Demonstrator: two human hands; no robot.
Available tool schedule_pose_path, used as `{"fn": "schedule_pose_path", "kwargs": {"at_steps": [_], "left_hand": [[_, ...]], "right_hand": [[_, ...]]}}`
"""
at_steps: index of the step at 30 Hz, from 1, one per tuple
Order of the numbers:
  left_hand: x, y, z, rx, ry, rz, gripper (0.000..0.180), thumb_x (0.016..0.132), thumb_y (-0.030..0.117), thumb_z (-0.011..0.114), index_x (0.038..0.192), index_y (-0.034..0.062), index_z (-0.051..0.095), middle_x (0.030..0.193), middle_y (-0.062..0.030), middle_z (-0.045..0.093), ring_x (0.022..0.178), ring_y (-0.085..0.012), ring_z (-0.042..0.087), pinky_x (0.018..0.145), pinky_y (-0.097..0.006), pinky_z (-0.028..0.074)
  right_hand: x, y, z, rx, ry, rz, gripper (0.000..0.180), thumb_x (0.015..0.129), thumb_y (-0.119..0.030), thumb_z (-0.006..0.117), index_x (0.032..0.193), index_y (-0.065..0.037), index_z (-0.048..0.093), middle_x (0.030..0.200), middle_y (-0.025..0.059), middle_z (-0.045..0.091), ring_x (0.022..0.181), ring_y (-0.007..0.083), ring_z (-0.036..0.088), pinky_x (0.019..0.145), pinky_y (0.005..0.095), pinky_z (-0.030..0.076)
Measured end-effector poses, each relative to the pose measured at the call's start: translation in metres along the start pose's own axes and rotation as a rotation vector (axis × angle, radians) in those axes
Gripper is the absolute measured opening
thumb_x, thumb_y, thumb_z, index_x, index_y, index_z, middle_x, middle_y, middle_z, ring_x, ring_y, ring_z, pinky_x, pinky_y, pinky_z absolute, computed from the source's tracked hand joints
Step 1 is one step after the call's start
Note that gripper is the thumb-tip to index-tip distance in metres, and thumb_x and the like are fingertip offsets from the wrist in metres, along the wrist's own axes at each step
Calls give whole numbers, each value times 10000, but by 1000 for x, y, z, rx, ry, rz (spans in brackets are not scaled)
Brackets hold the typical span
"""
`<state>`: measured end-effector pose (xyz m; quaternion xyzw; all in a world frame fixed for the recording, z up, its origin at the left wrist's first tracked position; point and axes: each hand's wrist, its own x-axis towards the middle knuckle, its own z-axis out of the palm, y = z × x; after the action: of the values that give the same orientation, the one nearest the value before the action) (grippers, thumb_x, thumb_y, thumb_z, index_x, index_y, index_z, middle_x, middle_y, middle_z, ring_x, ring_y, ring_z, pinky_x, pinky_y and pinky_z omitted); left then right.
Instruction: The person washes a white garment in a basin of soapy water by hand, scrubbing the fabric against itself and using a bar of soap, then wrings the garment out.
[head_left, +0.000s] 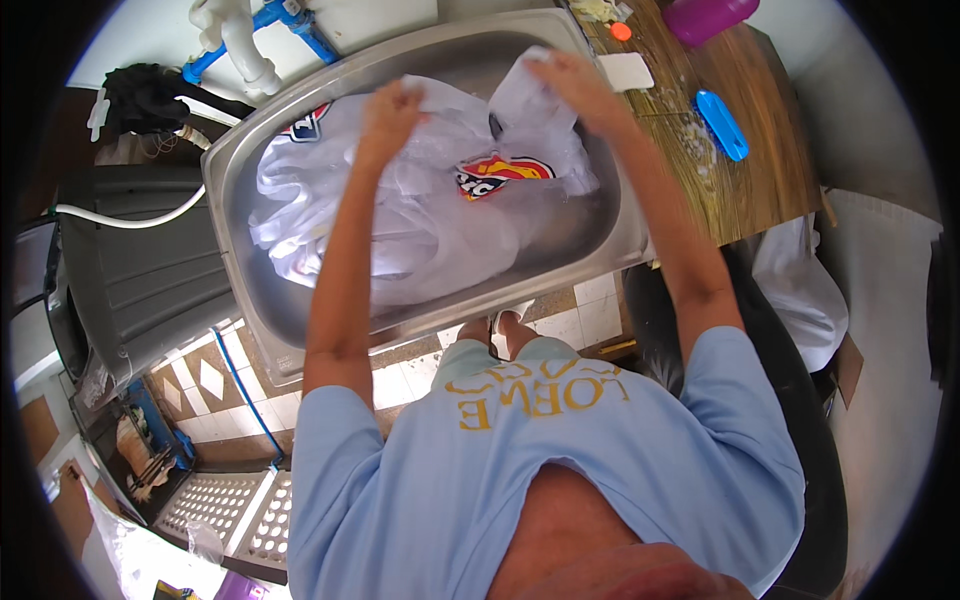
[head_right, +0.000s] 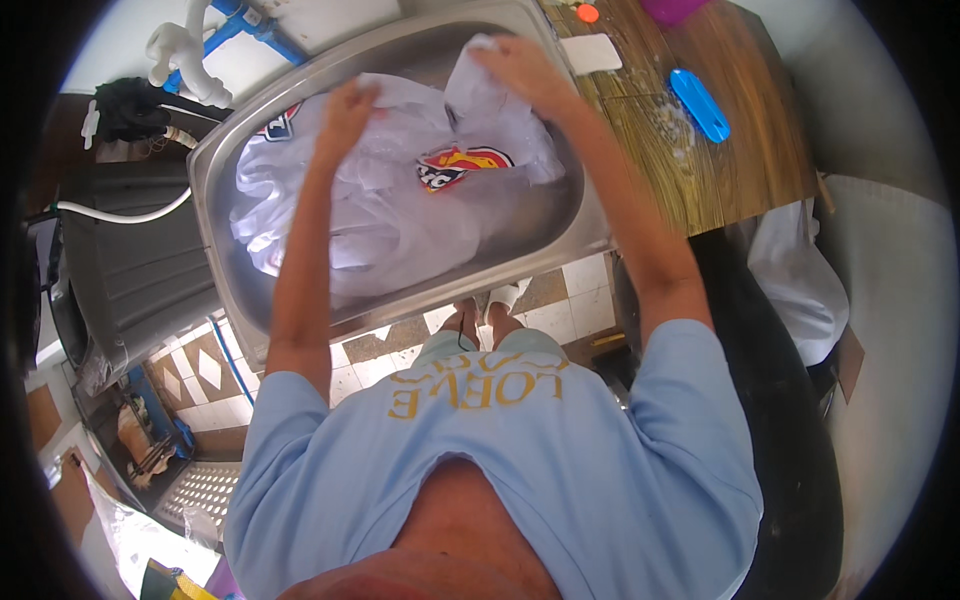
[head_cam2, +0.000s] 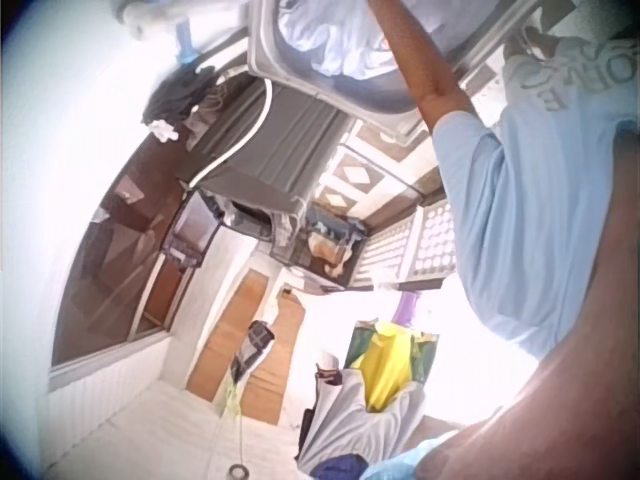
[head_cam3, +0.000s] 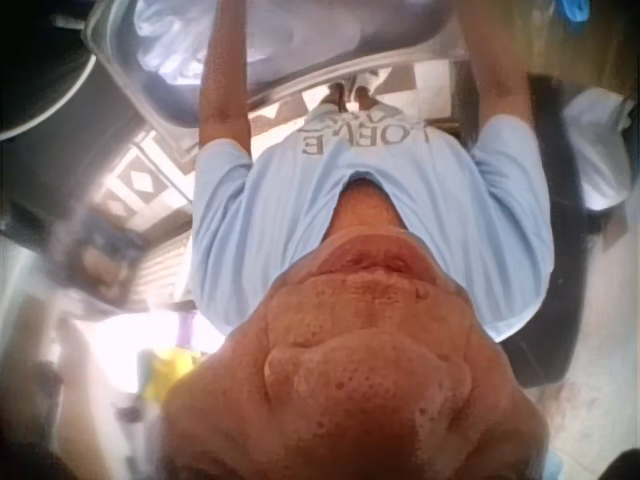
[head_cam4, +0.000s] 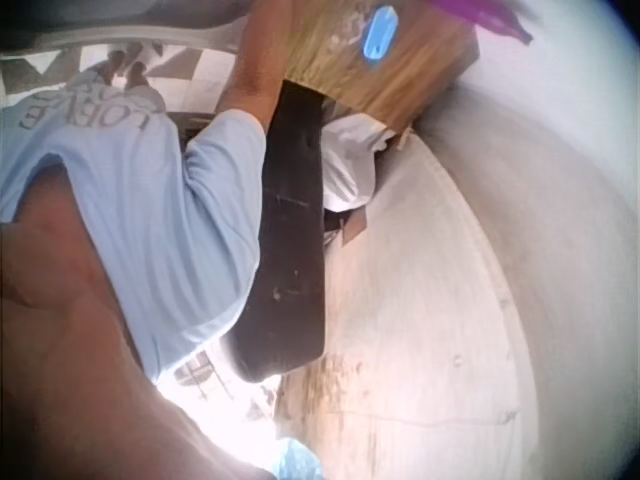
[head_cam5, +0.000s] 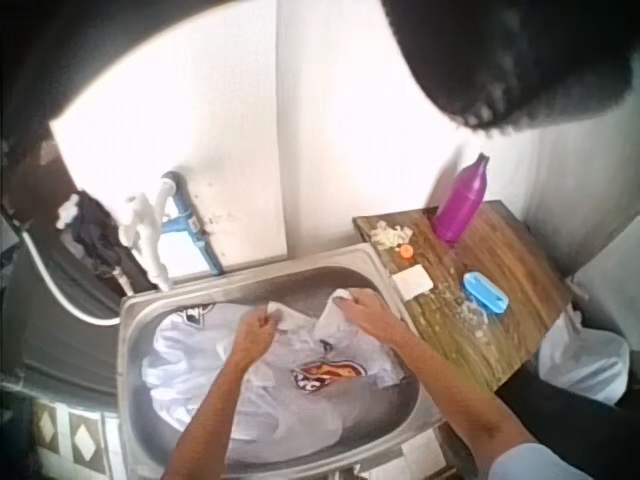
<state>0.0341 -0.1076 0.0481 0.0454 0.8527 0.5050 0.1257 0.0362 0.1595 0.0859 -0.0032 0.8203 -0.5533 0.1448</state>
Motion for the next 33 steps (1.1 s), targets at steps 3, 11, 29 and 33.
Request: {"fn": "schedule_pose_path", "kwargs": {"at_steps": [3,11,29,33], "left_hand": [[-18,20,-10,718,197,147,635,720,447,691,1194,93,458,1194,-185,530,1064,-306,547,757,-418,474],[0,-25,20,679,63,408,481,771,318,656,1206,147,541,1106,-67,565,1021,-254,555,849,-427,436],[31,36,104,23,542,343,156,630,188,682,658,60,598,602,-115,566,541,-246,545,531,-342,424],[13,59,147,88,584,636,143,639,176,671,673,48,616,562,-109,576,488,-216,535,492,-325,429]], "right_hand": [[-20,-36,-24,534,141,-44,270,871,-294,561,965,-48,620,866,29,630,807,152,597,712,350,480],[-23,-44,-16,1105,-125,-301,353,911,-341,484,1082,-38,547,999,81,610,967,215,573,862,364,454],[8,26,105,1410,145,340,204,867,-268,483,924,-96,576,806,63,579,734,212,583,792,373,498],[35,120,76,1775,-640,-262,232,840,-307,527,877,-82,573,817,83,606,746,223,595,713,360,495]]}}
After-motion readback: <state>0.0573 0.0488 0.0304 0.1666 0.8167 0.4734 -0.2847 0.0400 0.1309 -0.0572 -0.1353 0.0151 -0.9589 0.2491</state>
